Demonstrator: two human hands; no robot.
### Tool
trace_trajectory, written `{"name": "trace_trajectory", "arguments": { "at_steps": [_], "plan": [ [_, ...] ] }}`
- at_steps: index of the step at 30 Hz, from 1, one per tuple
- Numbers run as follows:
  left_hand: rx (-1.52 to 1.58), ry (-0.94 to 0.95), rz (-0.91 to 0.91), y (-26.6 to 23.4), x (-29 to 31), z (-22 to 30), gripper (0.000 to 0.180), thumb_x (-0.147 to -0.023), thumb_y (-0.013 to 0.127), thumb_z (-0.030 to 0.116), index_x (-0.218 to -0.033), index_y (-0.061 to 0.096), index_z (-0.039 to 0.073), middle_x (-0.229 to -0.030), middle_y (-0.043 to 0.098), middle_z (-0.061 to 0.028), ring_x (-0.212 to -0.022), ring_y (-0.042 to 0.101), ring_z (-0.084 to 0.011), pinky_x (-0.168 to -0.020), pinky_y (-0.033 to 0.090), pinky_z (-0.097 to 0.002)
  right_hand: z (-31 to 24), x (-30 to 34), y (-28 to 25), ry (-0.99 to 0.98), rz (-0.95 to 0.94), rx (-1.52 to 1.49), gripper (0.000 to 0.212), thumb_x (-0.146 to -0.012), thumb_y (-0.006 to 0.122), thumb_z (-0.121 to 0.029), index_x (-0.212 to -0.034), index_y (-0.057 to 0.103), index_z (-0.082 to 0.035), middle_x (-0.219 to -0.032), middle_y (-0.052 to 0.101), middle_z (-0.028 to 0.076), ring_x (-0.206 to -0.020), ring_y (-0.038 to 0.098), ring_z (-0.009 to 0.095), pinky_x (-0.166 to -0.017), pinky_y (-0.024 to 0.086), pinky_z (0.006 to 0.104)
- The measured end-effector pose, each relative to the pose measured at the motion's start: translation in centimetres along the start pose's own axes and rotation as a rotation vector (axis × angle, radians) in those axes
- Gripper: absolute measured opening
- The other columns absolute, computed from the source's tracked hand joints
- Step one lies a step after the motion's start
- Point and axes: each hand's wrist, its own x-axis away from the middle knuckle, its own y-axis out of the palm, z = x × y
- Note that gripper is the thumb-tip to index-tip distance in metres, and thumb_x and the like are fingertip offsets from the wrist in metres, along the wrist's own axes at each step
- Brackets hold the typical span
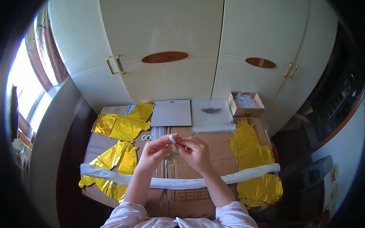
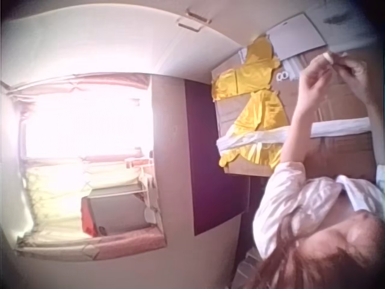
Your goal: Tying a piece of string around a rolled-up white packaging material on a workbench.
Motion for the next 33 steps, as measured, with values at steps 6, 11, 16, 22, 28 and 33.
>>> {"name": "trace_trajectory", "arguments": {
  "at_steps": [6,11,16,22,28,33],
  "plan": [
    [-0.108,-0.010,0.069,0.5,0.1,-0.5,0.028,-0.085,0.052,-0.007,-0.112,0.059,-0.002,-0.110,0.062,-0.0091,-0.102,0.057,-0.0133,-0.090,0.045,-0.0253,-0.6,-0.1,-0.2,-0.055,0.033,0.152,0.011,-0.068,0.073,-0.003,-0.073,0.064,-0.004,-0.060,0.055,0.003,-0.048,0.050,0.012,-0.045,0.039,0.0249],
    [-0.186,0.000,0.165,0.3,0.3,-1.5,0.023,-0.084,0.057,-0.002,-0.108,0.061,-0.002,-0.099,0.066,-0.0067,-0.090,0.061,-0.0092,-0.081,0.049,-0.0218,-1.0,-0.4,-0.4,-0.201,-0.009,0.224,0.013,-0.068,0.073,-0.001,-0.074,0.062,-0.005,-0.064,0.055,0.003,-0.054,0.053,0.013,-0.049,0.041,0.0237],
    [-0.158,-0.234,0.008,-0.4,0.4,-0.1,0.017,-0.083,0.061,0.001,-0.100,0.063,-0.002,-0.087,0.066,-0.0029,-0.079,0.060,-0.0047,-0.066,0.048,-0.0186,-0.3,-1.5,-1.3,-0.184,-0.146,-0.100,0.017,-0.075,0.070,-0.005,-0.089,0.061,-0.003,-0.079,0.061,0.004,-0.070,0.060,0.013,-0.064,0.048,0.0232],
    [-0.131,-0.339,-0.083,-0.8,0.0,0.4,0.012,-0.080,0.063,-0.003,-0.091,0.059,-0.003,-0.081,0.064,-0.0039,-0.079,0.061,-0.0082,-0.067,0.049,-0.0201,1.2,-0.4,-2.2,0.265,-0.409,-0.495,0.014,-0.083,0.063,-0.005,-0.096,0.060,0.001,-0.087,0.063,0.005,-0.079,0.060,0.011,-0.071,0.050,0.0233],
    [0.054,-0.294,-0.084,-0.9,-0.1,0.0,0.028,-0.080,0.062,-0.005,-0.092,0.039,0.004,-0.081,0.063,-0.0106,-0.083,0.063,-0.0124,-0.065,0.047,-0.0203,1.7,-0.1,-1.7,0.368,-0.398,-0.540,0.011,-0.083,0.062,-0.001,-0.094,0.059,0.001,-0.084,0.062,0.005,-0.076,0.060,0.011,-0.070,0.050,0.0232],
    [0.020,-0.279,-0.024,-1.5,-0.1,0.6,0.029,-0.079,0.064,-0.005,-0.090,0.039,0.005,-0.081,0.063,-0.0098,-0.085,0.063,-0.0132,-0.066,0.048,-0.0206,1.3,-0.1,-1.5,0.265,-0.329,-0.494,0.009,-0.083,0.061,0.001,-0.092,0.060,0.001,-0.082,0.062,0.005,-0.076,0.060,0.011,-0.070,0.049,0.0234]
  ]
}}
